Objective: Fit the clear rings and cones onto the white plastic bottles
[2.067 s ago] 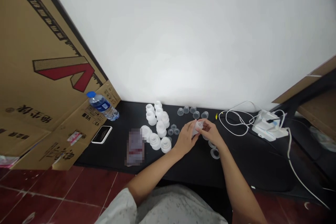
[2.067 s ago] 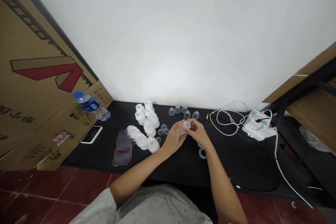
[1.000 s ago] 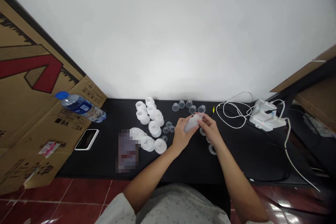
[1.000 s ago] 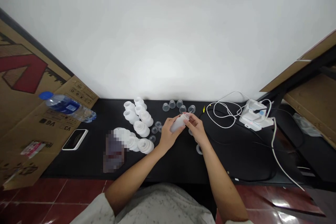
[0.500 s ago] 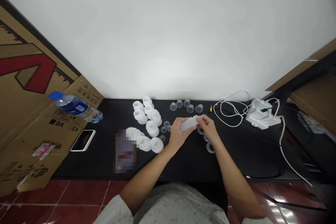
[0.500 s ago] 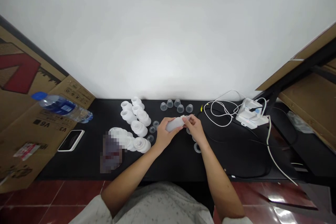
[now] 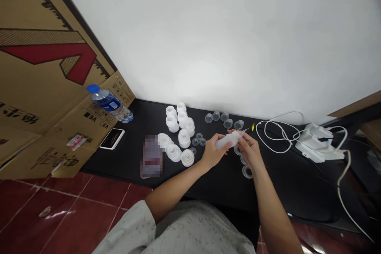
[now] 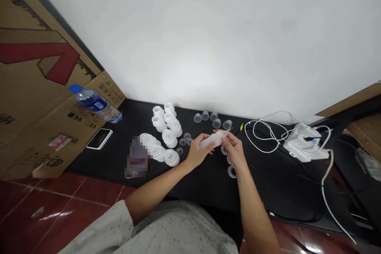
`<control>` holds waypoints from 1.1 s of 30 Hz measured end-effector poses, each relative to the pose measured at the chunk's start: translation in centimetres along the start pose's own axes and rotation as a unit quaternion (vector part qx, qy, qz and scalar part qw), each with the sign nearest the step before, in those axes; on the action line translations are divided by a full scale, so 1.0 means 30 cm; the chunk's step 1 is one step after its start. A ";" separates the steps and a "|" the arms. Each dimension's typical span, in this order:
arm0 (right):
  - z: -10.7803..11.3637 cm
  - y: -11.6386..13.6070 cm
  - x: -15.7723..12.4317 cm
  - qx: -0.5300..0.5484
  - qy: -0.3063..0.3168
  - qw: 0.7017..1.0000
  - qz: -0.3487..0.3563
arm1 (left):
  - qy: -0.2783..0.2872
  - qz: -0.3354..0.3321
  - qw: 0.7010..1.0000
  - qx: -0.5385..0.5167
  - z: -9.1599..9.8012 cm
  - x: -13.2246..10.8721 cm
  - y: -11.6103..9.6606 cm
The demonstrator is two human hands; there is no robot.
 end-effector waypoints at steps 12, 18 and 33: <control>-0.001 0.008 -0.009 0.012 -0.013 1.000 0.026 | -0.010 -0.013 0.999 -0.030 0.016 -0.009 -0.027; -0.043 0.018 -0.025 0.045 0.051 0.998 -0.011 | 0.077 0.027 0.995 -0.057 -0.028 -0.012 -0.018; -0.044 0.016 -0.017 0.091 0.034 0.995 -0.028 | 0.126 0.120 0.970 -0.169 -0.070 -0.006 0.017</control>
Point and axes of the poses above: each hand's wrist, its own x-axis towards the middle knuckle, its own z-axis out of the back of the hand, y = z × x, the point moved 7 cm from there along x, towards the middle knuckle, and after that the axes turned 2 degrees about -z, right-handed, at the moved point
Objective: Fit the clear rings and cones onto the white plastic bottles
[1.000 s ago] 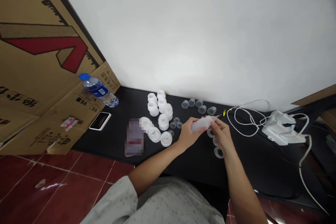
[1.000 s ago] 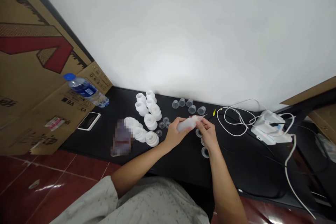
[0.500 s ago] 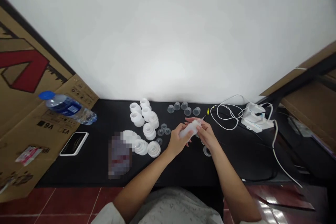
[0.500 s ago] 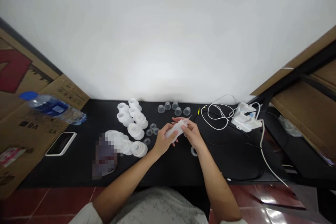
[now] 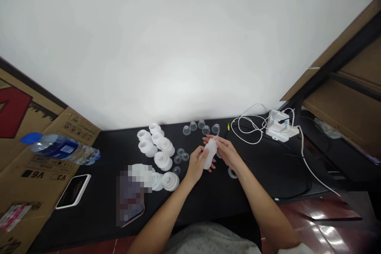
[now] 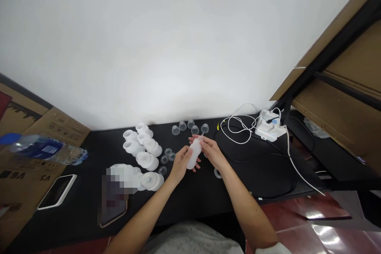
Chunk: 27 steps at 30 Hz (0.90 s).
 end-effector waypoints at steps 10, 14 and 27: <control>0.033 -0.012 0.004 -0.056 -0.038 0.997 0.039 | -0.025 -0.034 0.994 0.098 0.006 -0.017 0.008; 0.015 -0.009 0.005 -0.013 -0.032 0.999 0.016 | -0.006 -0.031 0.996 0.081 -0.008 -0.024 0.022; 0.001 0.030 -0.005 0.022 -0.025 0.999 0.012 | 0.041 0.010 0.996 0.077 -0.032 -0.039 0.035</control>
Point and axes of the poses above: each hand's wrist, its own x-axis towards the middle knuckle, its own z-axis out of the back of the hand, y = z × x, the point moved 7 cm from there along x, towards the middle knuckle, and after that the axes turned 2 degrees about -z, right-handed, at the moved point
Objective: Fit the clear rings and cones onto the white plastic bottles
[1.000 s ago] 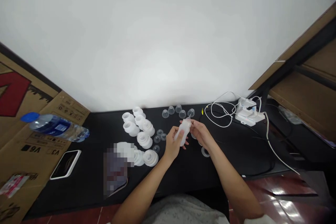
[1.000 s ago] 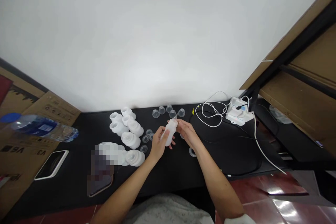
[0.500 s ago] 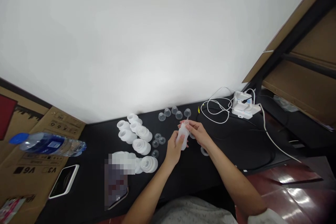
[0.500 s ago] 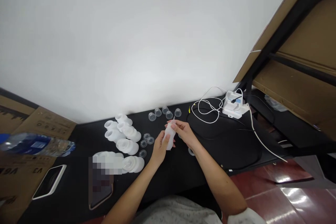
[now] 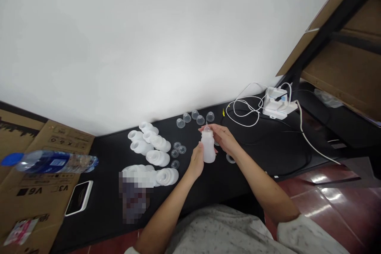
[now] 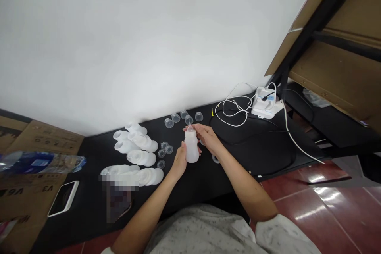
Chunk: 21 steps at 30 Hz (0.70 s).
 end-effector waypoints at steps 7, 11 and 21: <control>0.021 -0.004 0.001 0.008 -0.025 1.000 -0.002 | 0.021 0.016 1.000 0.010 -0.016 -0.005 -0.002; 0.025 -0.005 0.002 0.033 -0.041 0.999 -0.009 | 0.028 0.023 0.999 0.000 -0.021 0.005 0.015; 0.029 0.011 0.000 -0.021 0.001 1.000 -0.015 | 0.042 0.029 0.999 0.002 -0.031 -0.011 0.013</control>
Point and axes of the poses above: each hand's wrist, its own x-axis towards the middle knuckle, its own z-axis out of the back of the hand, y = z × x, the point moved 7 cm from there along x, towards the middle knuckle, and after that the axes turned 2 degrees about -z, right-handed, at the moved point
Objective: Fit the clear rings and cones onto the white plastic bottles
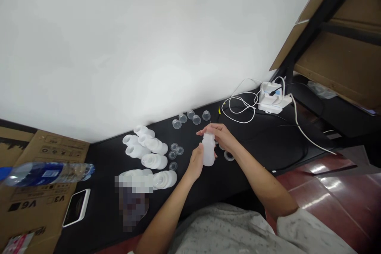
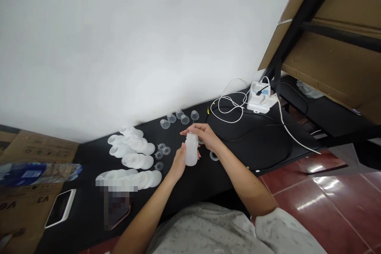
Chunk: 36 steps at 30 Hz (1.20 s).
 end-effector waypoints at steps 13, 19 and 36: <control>0.011 0.026 -0.006 -0.098 0.004 0.995 0.032 | -0.103 -0.097 0.979 0.144 0.049 -0.028 -0.088; 0.070 0.028 0.011 -0.129 -0.068 0.985 0.089 | -0.087 -0.026 0.996 0.011 0.048 -0.008 -0.046; 0.203 0.089 0.186 -0.467 -0.185 0.849 0.163 | -0.170 -0.055 0.981 -0.075 0.118 0.009 -0.060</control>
Point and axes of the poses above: each hand's wrist, its own x-axis towards the middle knuckle, its own z-axis out of the back of the hand, y = z × x, the point moved 7 cm from there along x, towards the middle knuckle, and after that the axes turned 2 degrees about -z, right-handed, at the moved point
